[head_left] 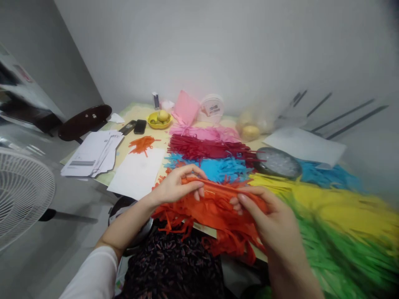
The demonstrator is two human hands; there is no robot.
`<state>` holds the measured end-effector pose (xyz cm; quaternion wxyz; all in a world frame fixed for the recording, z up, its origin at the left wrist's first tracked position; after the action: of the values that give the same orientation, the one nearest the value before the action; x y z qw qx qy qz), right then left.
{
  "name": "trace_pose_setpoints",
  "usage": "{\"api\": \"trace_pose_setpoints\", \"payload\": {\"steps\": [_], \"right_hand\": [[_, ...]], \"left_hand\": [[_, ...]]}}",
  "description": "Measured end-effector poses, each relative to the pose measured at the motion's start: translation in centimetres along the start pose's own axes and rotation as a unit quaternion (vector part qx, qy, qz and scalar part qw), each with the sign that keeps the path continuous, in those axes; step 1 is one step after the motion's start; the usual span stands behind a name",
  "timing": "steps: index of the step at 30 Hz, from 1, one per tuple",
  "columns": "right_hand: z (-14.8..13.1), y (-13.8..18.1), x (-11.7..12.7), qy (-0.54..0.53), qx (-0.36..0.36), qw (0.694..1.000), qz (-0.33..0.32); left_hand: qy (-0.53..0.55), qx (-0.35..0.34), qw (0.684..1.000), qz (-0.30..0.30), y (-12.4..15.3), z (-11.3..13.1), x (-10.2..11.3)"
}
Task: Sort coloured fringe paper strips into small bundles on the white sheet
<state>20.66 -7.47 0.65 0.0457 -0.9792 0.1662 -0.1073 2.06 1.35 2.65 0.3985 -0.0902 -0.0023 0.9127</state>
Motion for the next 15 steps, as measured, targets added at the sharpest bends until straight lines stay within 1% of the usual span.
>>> {"api": "trace_pose_setpoints", "payload": {"steps": [4,10,13,15], "right_hand": [[1.1,0.2,-0.3,-0.059,-0.013,0.998,0.028],[0.1,0.1,-0.9,-0.132,0.019,0.99,0.049],[-0.1,0.1,-1.2,-0.153,0.024,0.987,0.045],[0.1,0.1,-1.2,-0.147,0.023,0.988,0.044]], "left_hand": [[0.047,0.006,0.999,0.02,-0.2,-0.7,0.2],[0.142,-0.002,0.989,0.036,-0.4,-2.0,0.4],[0.156,-0.017,0.987,0.036,-0.4,-2.2,0.4],[0.157,-0.017,0.987,0.037,-0.4,-2.2,0.3]]}}
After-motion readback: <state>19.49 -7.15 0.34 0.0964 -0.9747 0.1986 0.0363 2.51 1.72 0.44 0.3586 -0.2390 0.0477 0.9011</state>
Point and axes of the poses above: each hand's wrist, its own y-axis away from the middle knuckle, its own x-axis out of the back of the hand, z = x × y, the point moved 6 cm from there along -y, towards the middle knuckle, and after that the axes turned 5 degrees about y, right-handed, at the moved point
